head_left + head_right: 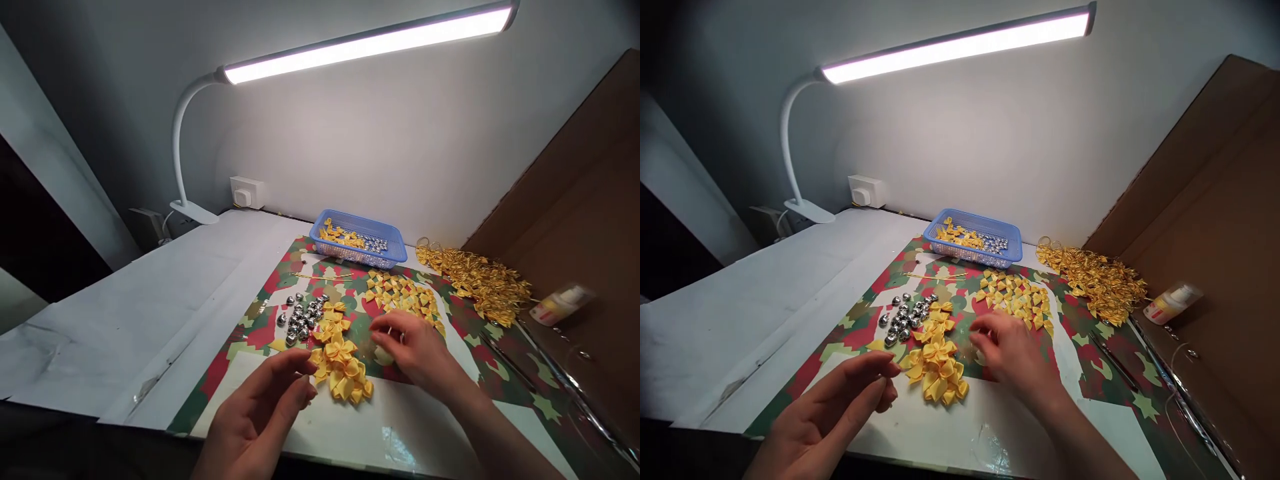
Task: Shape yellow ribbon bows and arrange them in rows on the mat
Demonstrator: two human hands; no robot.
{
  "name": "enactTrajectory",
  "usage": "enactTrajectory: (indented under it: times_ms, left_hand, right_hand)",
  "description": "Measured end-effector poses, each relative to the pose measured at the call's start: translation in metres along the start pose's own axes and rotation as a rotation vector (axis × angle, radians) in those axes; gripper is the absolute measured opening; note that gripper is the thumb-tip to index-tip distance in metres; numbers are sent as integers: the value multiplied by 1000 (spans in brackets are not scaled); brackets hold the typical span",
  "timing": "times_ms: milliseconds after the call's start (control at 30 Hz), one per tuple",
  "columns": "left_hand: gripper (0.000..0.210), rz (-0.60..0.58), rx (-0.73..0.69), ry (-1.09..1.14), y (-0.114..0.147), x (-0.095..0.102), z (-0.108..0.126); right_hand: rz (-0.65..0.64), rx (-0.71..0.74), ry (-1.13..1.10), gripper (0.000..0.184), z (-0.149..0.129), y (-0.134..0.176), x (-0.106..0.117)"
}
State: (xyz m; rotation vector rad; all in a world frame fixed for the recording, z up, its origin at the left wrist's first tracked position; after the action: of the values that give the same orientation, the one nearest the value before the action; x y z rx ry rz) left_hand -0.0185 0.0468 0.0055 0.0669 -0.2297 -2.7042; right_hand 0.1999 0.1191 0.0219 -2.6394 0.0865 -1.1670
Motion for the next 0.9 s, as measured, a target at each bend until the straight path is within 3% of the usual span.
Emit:
enactTrajectory:
  times_ms: [133, 367, 700, 900]
  left_hand:
    - [27, -40, -15, 20, 1, -1, 1]
    - [24, 1, -29, 33, 7, -2, 5]
    - [19, -128, -91, 6, -4, -9, -3]
    - [17, -128, -46, 15, -1, -18, -5]
  right_hand:
    - [-27, -32, -72, 17, -10, 22, -11]
    - [-1, -76, -156, 17, -7, 8, -33]
    - [199, 19, -173, 19, -10, 25, -15]
    - [184, 81, -59, 20, -2, 27, -19]
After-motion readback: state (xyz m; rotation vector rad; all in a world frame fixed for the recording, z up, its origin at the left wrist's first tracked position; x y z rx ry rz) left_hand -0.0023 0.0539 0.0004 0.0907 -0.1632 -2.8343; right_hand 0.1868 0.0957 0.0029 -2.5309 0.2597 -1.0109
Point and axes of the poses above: each hand's wrist, its own y-axis away from the middle knuckle, its own x-axis out of the back of the hand, z = x × y, the point moved 5 cm from there along -y, towards the middle knuckle, and after that the axes turned 12 degrees about z, right-handed, at the moved point
